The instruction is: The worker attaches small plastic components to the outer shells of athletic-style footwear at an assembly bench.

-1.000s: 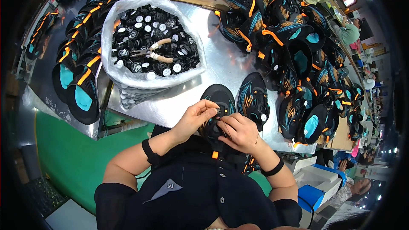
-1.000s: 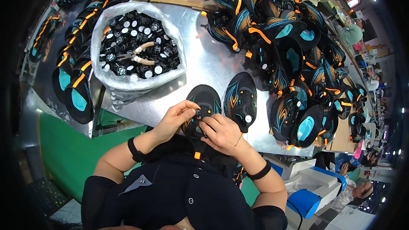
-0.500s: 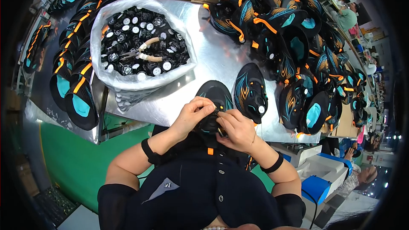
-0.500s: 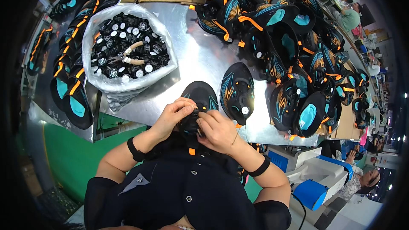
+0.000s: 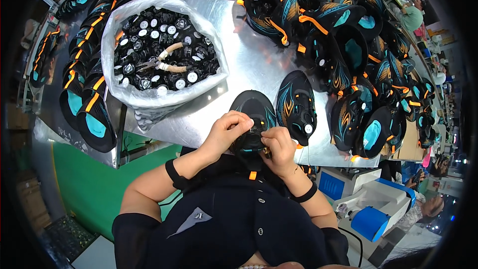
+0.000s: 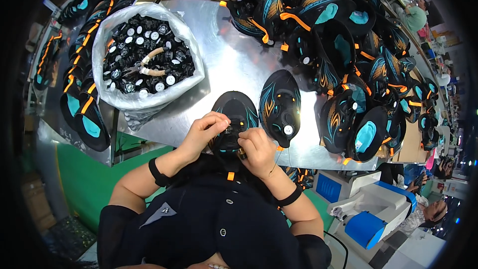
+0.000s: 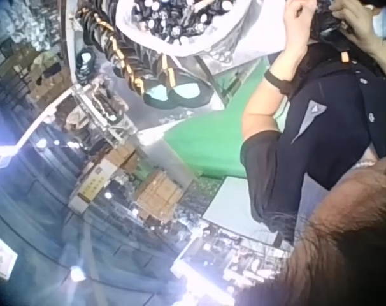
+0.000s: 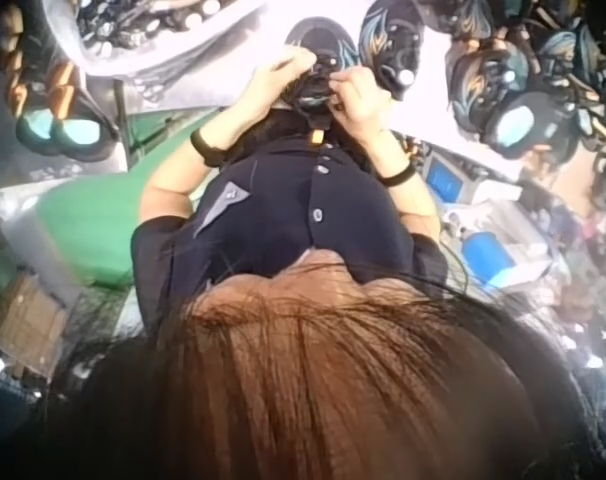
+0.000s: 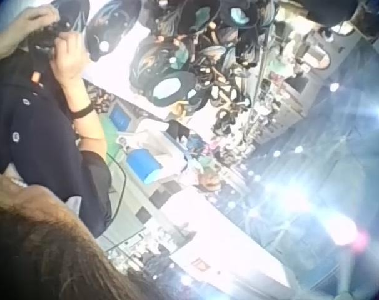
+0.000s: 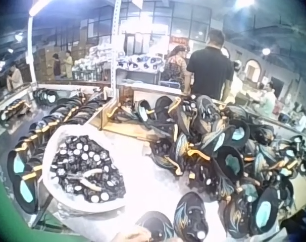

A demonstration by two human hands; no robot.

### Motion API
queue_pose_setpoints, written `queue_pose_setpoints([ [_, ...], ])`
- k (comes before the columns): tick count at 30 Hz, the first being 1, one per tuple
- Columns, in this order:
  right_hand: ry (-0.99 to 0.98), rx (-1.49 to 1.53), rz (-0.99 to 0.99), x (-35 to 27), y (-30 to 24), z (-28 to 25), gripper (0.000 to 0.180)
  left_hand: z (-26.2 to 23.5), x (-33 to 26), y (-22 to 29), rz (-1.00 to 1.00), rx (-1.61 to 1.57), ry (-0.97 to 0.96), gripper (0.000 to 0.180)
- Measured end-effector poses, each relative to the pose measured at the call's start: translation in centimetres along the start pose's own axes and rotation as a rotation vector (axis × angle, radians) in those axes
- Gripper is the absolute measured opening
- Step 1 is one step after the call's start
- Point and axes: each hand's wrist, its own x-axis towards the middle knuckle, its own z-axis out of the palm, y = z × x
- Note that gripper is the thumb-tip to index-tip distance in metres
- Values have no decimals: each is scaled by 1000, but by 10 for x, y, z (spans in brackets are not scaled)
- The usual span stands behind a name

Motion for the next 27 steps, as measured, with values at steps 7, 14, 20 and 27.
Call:
queue_pose_setpoints([
  [7, -4, 27, 10, 4, 2, -2, 34, 8, 1, 8, 326, 605, -14, 15],
  [14, -30, -35, 77, 8, -4, 3, 44, -3, -9, 40, 694, 1214, -222, 45],
  [20, 103, 275, 197, 21, -3, 2, 30, -3, -31, 47, 386, 872, -176, 76],
  [27, -515, 626, 531, 58, -53, -33, 27, -70, -83, 140, 1045, 1077, 343, 34],
])
